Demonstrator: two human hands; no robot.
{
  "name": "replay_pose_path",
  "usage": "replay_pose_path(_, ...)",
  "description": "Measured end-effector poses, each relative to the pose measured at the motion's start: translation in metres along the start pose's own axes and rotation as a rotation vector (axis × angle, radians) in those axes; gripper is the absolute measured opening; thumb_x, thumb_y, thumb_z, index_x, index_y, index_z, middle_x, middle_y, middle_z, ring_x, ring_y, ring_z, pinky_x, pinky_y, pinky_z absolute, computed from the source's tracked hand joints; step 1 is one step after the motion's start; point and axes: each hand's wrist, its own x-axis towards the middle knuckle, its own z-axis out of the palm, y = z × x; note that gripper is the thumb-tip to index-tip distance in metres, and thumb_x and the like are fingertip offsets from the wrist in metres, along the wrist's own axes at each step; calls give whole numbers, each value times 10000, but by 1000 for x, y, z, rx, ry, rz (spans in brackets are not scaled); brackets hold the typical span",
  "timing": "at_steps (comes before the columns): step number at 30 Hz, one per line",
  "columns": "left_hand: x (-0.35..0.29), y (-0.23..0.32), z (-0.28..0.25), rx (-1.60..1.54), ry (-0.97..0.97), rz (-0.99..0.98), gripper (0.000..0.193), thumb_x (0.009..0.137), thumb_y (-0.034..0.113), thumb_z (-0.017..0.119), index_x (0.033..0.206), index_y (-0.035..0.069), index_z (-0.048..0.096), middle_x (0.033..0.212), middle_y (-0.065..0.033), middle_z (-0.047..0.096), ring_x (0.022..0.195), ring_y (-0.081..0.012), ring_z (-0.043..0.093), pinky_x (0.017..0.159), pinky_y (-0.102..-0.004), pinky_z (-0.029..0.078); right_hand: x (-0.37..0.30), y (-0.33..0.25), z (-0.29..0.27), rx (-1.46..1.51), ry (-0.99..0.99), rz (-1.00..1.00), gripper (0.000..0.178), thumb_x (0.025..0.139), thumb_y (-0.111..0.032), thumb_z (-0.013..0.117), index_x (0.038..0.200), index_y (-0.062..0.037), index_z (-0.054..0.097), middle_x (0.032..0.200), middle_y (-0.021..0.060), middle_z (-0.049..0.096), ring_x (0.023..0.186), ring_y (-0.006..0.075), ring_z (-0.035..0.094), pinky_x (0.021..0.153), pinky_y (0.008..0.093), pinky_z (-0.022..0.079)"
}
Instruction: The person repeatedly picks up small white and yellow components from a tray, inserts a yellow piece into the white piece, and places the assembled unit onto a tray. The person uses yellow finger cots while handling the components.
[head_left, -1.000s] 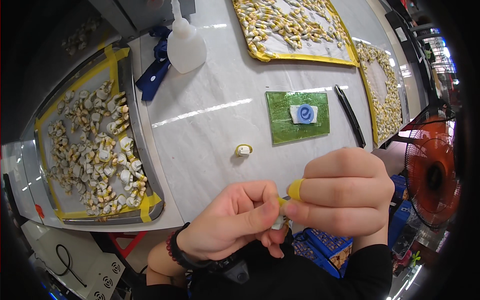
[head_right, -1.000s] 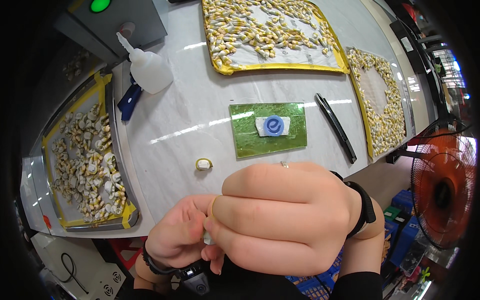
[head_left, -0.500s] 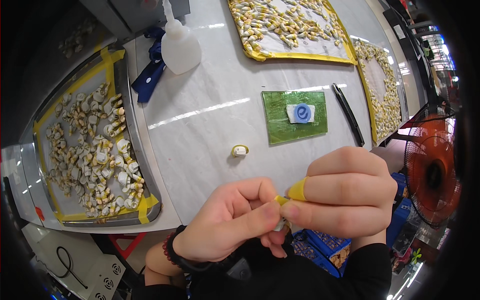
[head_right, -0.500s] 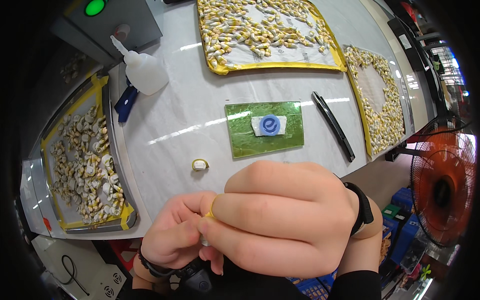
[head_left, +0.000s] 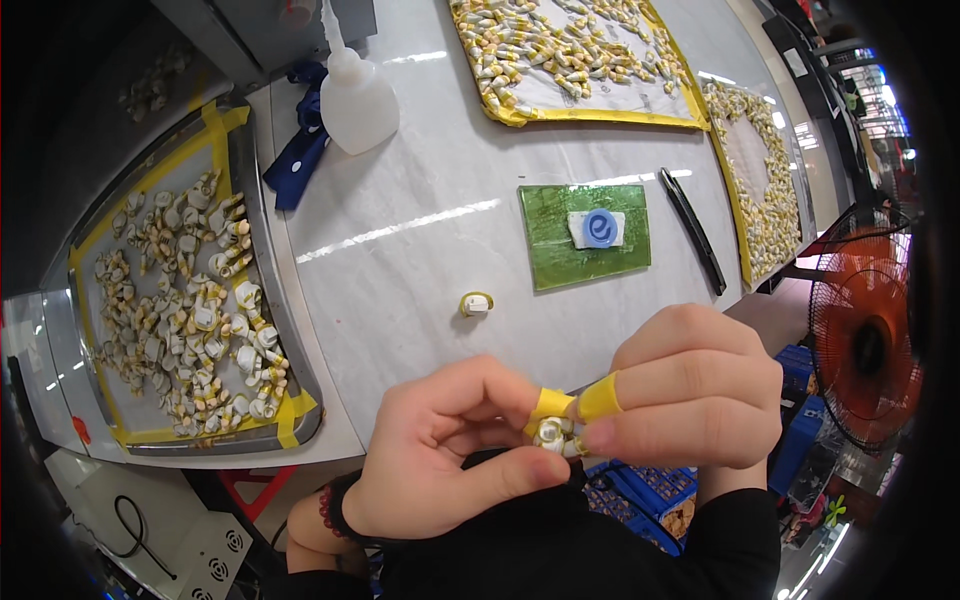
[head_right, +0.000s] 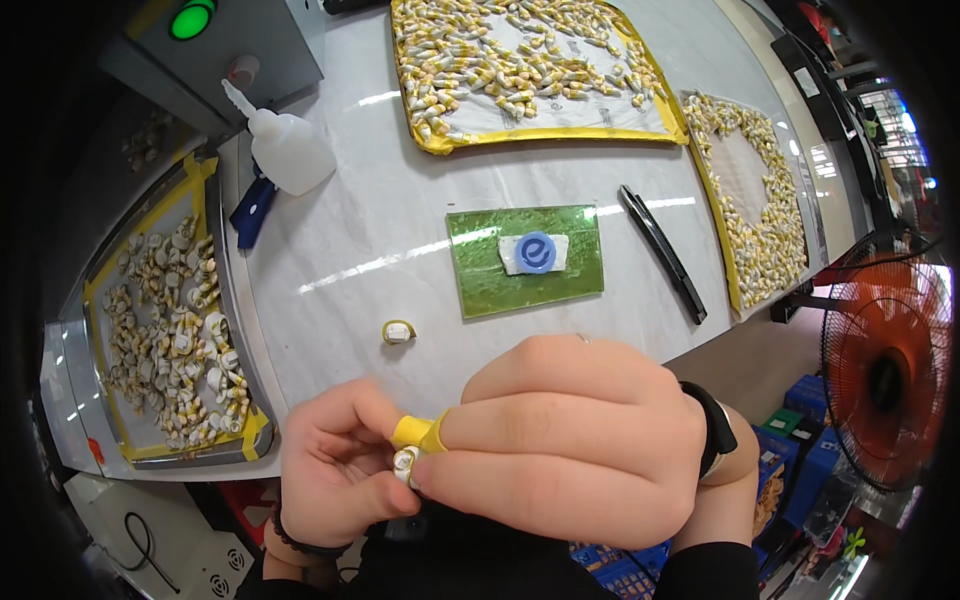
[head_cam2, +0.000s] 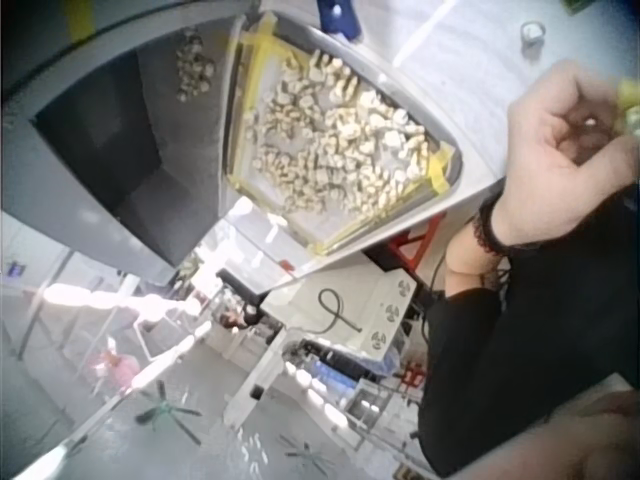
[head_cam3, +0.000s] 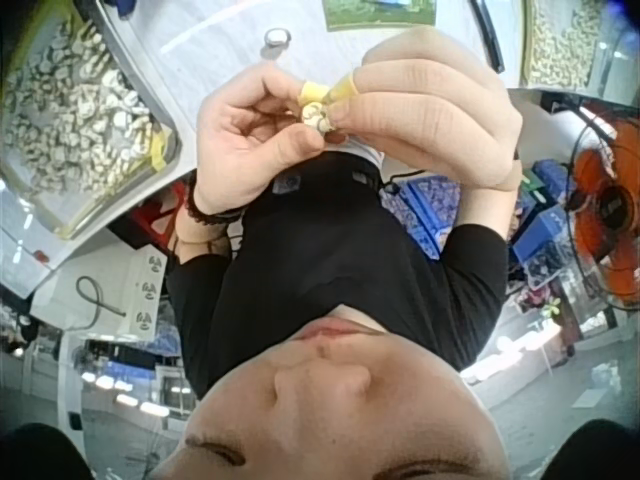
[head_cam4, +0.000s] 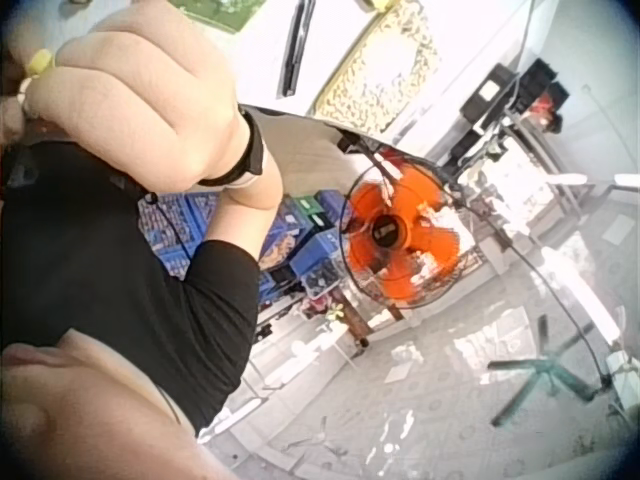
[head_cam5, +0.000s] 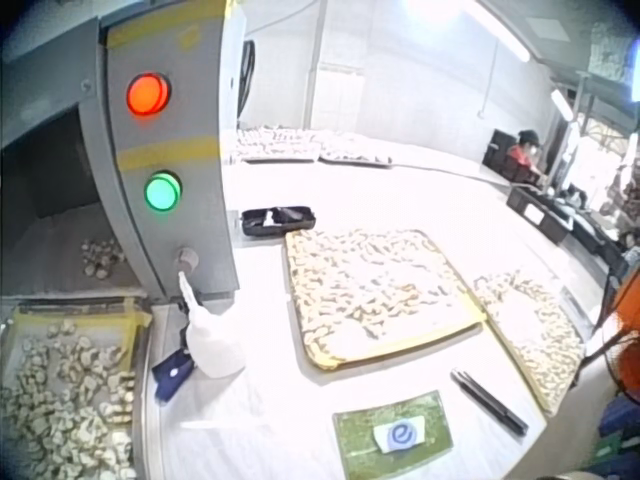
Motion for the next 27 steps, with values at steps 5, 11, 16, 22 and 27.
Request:
replay_pose_path(5,0,-3,6,236,74,117,241,739,-33,743,921,-54,586,867,-98,656,819,-126,643,750,-256,528,-4,-2,-12,20,-66,-100,127,727,-63,659,841,-16,687,803,80,660,673,185,591,552,261,457)
replay_pose_path(11,-3,1,12,525,63,48,371,799,114,728,1084,-60,566,930,-132,642,820,-175,636,718,-255,498,-18,3,-42,-236,87,-86,142,751,-144,689,834,-30,675,826,77,644,705,208,610,587,276,466)
replay_pose_path(16,-10,7,3,410,45,69,382,815,134,712,1082,-91,558,956,-152,649,864,-185,640,769,-282,504,-36,36,-139,-822,250,440,195,719,-40,692,910,-21,658,857,63,673,756,144,602,623,265,426)
replay_pose_path(22,-14,12,0,375,45,53,422,795,193,738,1065,-83,565,929,-156,656,844,-189,644,770,-294,510,-98,111,-182,-617,-121,811,193,784,-55,632,972,-50,675,908,84,663,797,181,626,656,278,494)
replay_pose_path(27,-15,13,-2,372,42,92,427,787,204,744,1057,-75,567,931,-164,656,842,-198,648,772,-312,520,-97,125,-167,-676,-121,728,163,788,-53,621,945,-36,663,822,92,629,740,202,603,645,294,490)
